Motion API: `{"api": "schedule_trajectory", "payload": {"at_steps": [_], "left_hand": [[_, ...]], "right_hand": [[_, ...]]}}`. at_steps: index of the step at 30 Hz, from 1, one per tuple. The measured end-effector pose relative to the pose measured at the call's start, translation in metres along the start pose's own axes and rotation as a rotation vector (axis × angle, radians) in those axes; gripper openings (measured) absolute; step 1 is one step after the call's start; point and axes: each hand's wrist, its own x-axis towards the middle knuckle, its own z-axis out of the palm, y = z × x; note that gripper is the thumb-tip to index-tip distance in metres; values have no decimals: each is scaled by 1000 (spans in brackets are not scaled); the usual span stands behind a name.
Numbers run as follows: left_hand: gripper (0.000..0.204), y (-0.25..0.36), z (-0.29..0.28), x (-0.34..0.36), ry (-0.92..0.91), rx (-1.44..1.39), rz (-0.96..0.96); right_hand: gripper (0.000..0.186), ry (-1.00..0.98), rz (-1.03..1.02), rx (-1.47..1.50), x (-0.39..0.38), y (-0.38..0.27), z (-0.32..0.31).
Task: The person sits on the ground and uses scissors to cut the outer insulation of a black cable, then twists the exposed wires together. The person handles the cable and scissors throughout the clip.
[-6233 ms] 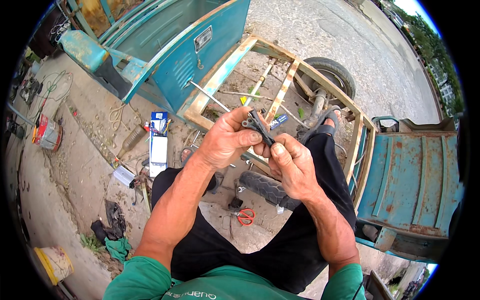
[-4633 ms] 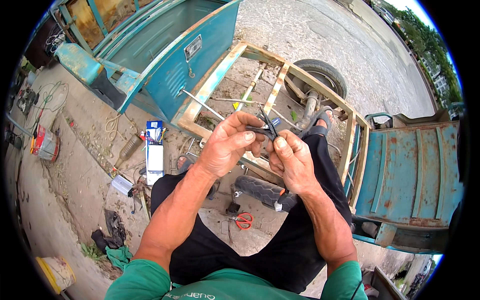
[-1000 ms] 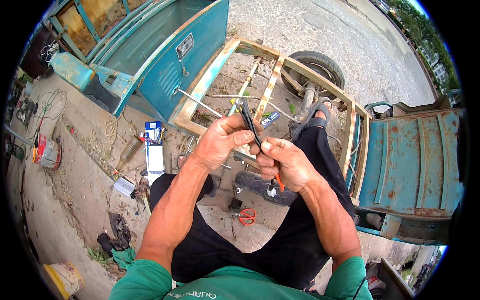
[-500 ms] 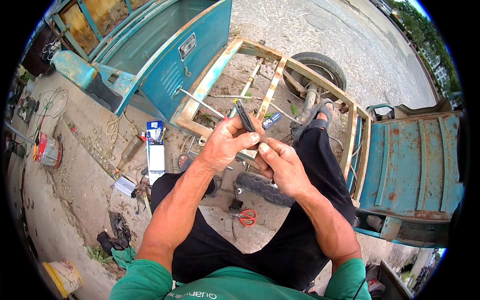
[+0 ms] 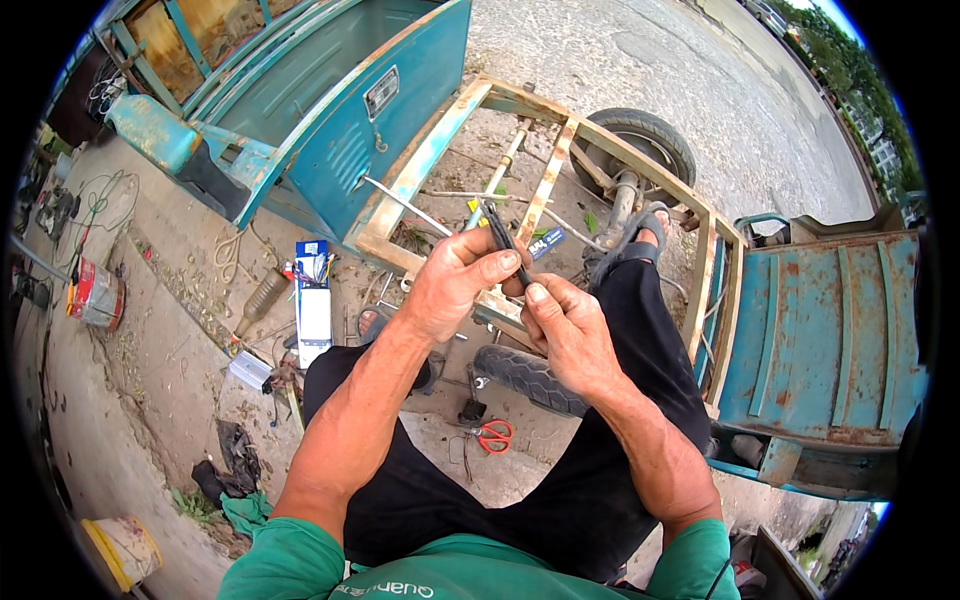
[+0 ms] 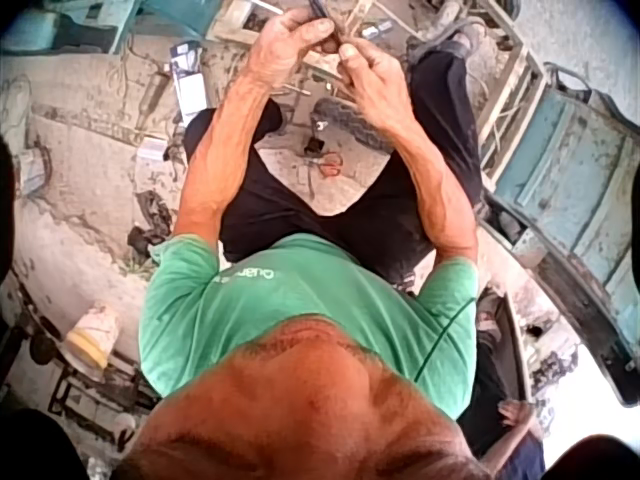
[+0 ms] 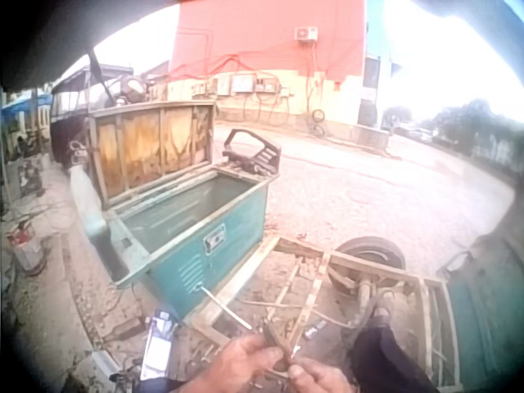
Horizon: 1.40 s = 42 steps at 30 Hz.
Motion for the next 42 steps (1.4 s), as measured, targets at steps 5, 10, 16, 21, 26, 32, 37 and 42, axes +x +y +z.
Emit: {"api": "schedule_trajectory", "payload": {"at_steps": [5, 10, 16, 21, 26, 32, 37, 42], "left_hand": [[29, 2, 1, -1, 1, -6, 10], [29, 4, 3, 0, -16, -18, -3], [28, 3, 4, 1, 10, -38, -20], [24, -8, -1, 5, 117, -199, 9], [23, -11, -7, 9, 201, -347, 44], [22, -7, -16, 13, 212, -344, 67], [20, 5, -38, 18, 332, -535, 164], [20, 12, -34, 14, 248, -402, 204]], "right_hand": [[34, 2, 16, 38, 0, 0, 1], [35, -15, 35, 99, 0, -1, -2], [35, -47, 81, 163, 1, -2, -7], [37, 55, 144, 70, 2, -15, -5], [40, 121, 122, -9, 2, -19, -8], [39, 74, 113, -74, 5, -16, -9], [37, -24, 201, -98, -2, -26, -16], [21, 117, 149, 337, 0, -25, -35]]}}
